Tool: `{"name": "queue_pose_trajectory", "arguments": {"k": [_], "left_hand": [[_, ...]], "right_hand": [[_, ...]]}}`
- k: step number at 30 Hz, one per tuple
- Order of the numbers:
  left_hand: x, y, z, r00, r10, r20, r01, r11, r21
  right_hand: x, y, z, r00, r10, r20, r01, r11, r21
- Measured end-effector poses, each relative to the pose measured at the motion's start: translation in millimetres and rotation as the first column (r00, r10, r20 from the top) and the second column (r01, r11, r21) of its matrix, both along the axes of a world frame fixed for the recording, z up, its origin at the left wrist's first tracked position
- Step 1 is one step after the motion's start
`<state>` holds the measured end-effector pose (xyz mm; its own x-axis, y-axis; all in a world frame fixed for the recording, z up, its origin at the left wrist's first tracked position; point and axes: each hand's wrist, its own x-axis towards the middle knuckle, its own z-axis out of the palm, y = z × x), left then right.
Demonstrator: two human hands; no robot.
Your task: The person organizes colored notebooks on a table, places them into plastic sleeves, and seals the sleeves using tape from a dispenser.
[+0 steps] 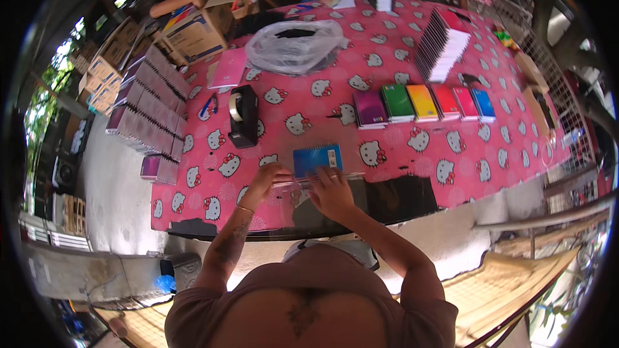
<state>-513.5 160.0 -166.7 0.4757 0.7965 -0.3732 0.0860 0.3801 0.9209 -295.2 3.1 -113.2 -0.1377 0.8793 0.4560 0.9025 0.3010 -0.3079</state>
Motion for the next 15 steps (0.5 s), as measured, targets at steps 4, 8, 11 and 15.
{"name": "queue_pose_trajectory", "arguments": {"k": [4,8,11,15], "left_hand": [[39,39,23,0.924,0.201,-0.325,0.104,0.686,0.72],[106,88,43,0.879,0.098,-0.467,0.423,0.294,0.857],[105,115,4,0.789,0.138,-0.599,0.589,0.11,0.801],[128,108,25,0.756,0.057,-0.652,0.651,0.043,0.758]], "right_hand": [[-5,0,-7,0.997,-0.063,0.044,0.064,0.997,-0.037],[-8,1,0,0.996,-0.081,0.034,0.082,0.995,-0.051],[-15,3,5,0.998,-0.058,0.038,0.061,0.995,-0.073],[-8,-1,-8,0.994,-0.099,0.042,0.1,0.994,-0.032]]}}
